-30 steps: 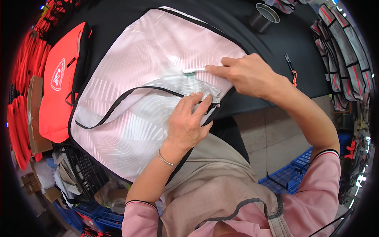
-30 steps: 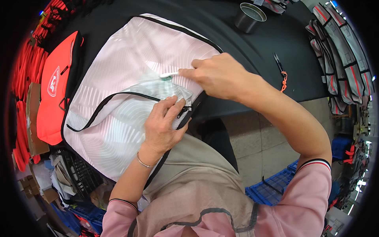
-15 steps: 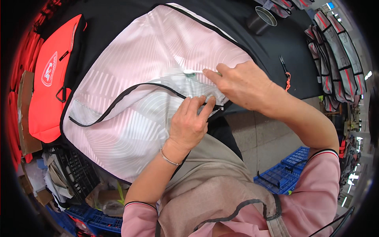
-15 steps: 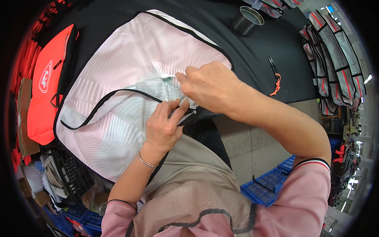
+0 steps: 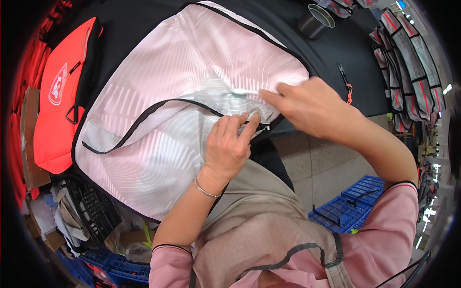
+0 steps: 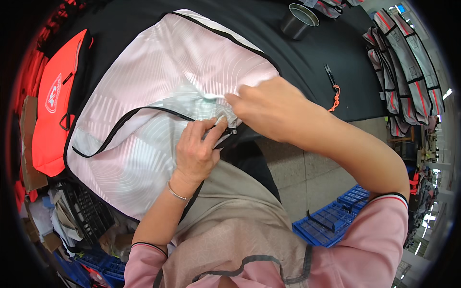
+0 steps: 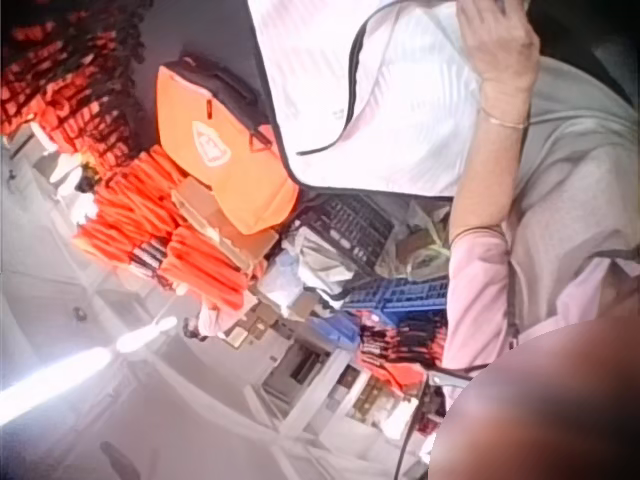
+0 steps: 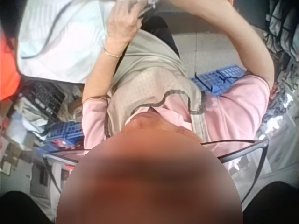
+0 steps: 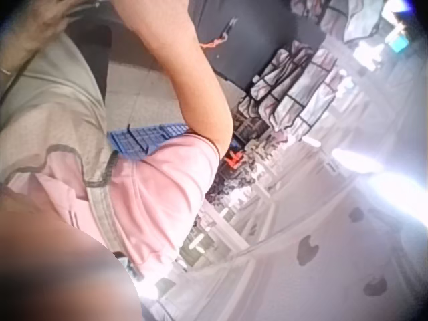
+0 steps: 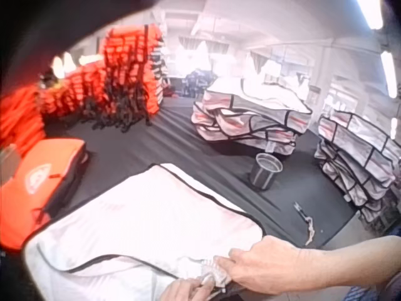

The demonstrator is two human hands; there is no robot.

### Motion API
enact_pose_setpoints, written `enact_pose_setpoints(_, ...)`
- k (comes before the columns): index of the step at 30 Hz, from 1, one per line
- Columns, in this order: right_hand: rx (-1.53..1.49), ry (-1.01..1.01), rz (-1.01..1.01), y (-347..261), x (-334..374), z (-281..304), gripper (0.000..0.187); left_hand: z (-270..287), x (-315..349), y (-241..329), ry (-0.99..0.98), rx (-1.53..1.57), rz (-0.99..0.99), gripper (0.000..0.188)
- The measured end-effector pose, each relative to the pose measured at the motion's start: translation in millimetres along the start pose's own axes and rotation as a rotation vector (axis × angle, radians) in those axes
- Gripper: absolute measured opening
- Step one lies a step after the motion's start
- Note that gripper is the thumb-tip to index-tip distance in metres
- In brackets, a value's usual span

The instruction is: Checking the straps, clips, and interior lining zippers of manufactured backpacks and bags, using a toothbrush to clean or check mesh/zipper tracks.

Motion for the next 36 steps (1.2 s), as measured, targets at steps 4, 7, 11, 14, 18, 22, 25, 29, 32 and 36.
enact_pose_setpoints(4,-0.026,-0.172,-0.052,-18.8,36.1,27.5,0.035,1.7,2.1,0.4,-0.01,0.01,-0.009,0.037)
enact_pose_setpoints(7,-0.031,-0.255,-0.102,-22.8,42.8,25.0,0.033,1.1,3.7,6.4,0.012,-0.048,-0.069,0.032)
enact_pose_setpoints(11,0.0,-0.128,-0.092,-20.3,28.7,14.9,0.049,-0.4,4.9,9.1,0.05,0.116,-0.14,0.021)
enact_pose_setpoints(14,0.028,-0.195,-0.129,-32.1,41.4,22.4,0.052,2.5,5.9,9.9,0.064,0.126,-0.145,0.017)
enact_pose_setpoints(18,0.107,-0.237,-0.14,-53.6,60.2,37.1,0.042,4.1,6.9,15.4,0.071,0.061,-0.169,0.019)
enact_pose_setpoints(22,0.197,-0.185,-0.143,-46.7,45.7,11.4,0.043,0.4,3.5,11.6,0.039,0.16,-0.137,0.036)
enact_pose_setpoints(25,0.111,-0.25,-0.253,-50.8,65.1,13.3,0.056,1.2,4.5,5.3,0.051,0.167,-0.113,0.037)
enact_pose_setpoints(29,0.204,-0.197,-0.238,-63.9,75.2,21.8,0.048,2.0,2.1,8.1,0.043,0.169,-0.109,0.037)
enact_pose_setpoints(32,0.183,-0.122,-0.239,-48.0,57.1,2.2,0.051,3.5,-3.7,8.2,0.034,0.186,-0.102,0.037)
enact_pose_setpoints(36,0.09,-0.09,-0.268,-51.5,75.9,4.8,0.054,1.3,-4.6,1.4,-0.003,0.22,-0.055,0.038)
Point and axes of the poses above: each hand's wrist, its own x-axis away from the middle knuckle, its own z-axis out of the back of the hand, y = z × x, the point moved 10 cm from there along -x, towards the middle knuckle, and after that the axes turned 13 degrees about z, right-handed, at the moved point
